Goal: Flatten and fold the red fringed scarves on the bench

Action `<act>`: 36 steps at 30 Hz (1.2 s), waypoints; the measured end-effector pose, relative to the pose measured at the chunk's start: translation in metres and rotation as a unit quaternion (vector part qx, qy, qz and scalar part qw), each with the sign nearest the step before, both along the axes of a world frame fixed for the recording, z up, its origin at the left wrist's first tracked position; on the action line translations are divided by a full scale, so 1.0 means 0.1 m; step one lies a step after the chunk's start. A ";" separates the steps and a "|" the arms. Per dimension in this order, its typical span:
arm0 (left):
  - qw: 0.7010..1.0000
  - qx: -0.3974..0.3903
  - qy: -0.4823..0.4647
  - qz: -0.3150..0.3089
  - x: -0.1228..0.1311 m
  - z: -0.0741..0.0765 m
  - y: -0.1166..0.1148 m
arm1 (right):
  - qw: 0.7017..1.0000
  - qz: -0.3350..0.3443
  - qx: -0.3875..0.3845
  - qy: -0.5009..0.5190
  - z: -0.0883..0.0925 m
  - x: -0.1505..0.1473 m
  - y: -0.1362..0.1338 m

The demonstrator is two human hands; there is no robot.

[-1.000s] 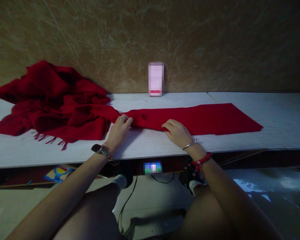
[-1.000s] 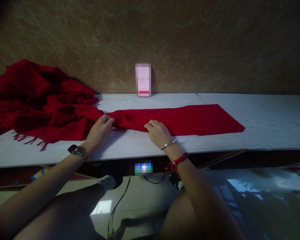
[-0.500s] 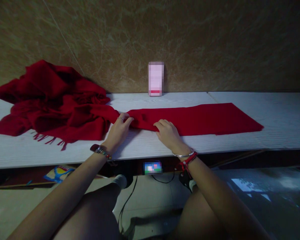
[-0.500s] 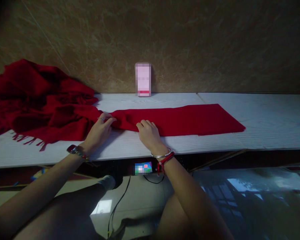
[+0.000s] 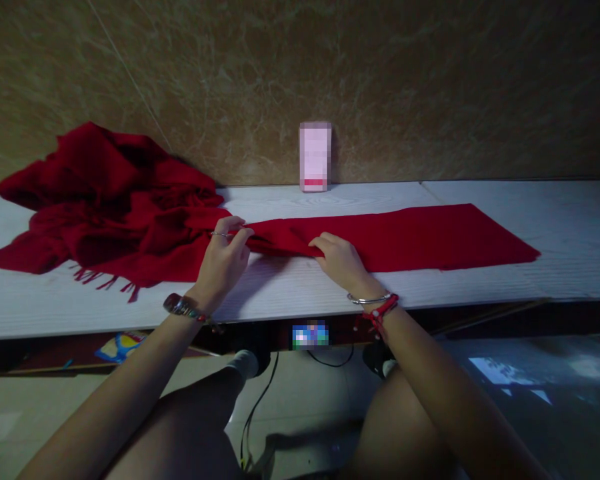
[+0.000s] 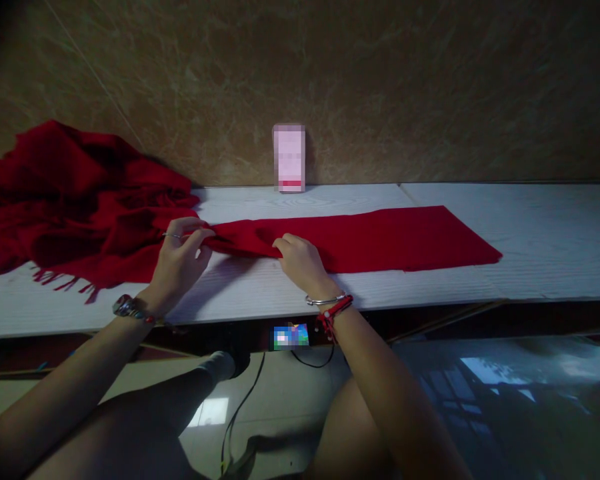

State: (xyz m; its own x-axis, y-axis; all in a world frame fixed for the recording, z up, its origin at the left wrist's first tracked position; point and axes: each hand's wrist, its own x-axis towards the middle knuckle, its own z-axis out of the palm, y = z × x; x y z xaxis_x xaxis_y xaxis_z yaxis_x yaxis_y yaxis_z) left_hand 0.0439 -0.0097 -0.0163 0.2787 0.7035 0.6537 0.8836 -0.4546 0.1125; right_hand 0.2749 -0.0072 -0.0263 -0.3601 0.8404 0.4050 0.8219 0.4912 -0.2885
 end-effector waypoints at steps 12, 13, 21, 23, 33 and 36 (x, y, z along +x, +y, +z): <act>0.974 -0.144 0.155 0.087 0.12 0.01 -0.10 | 0.998 0.050 0.029 -0.010 -0.07 0.09 -0.01; 0.974 -0.133 0.163 0.081 0.14 -0.02 -0.11 | 0.998 0.047 0.033 -0.013 -0.07 0.08 -0.01; 0.976 -0.099 0.163 0.109 0.31 0.03 -0.07 | 0.993 0.054 0.096 -0.040 0.01 -0.06 -0.02; 0.975 -0.115 0.159 0.109 0.33 0.09 -0.07 | 0.991 0.054 0.114 -0.046 0.01 -0.10 -0.03; 0.965 -0.170 0.198 0.032 0.10 0.14 -0.07 | 0.993 0.107 0.043 0.003 -0.01 -0.19 -0.05; 0.961 -0.181 0.208 0.028 0.09 0.14 -0.08 | 0.992 0.124 0.010 0.030 -0.01 -0.19 -0.09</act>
State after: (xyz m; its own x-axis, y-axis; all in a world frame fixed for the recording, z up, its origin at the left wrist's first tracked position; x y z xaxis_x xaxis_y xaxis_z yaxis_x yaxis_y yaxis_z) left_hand 0.0527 -0.0178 -0.0021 0.4181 0.8851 0.2044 0.9082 -0.4026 -0.1145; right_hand 0.2558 -0.0159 -0.0276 -0.5290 0.7204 0.4485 0.6568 0.6822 -0.3212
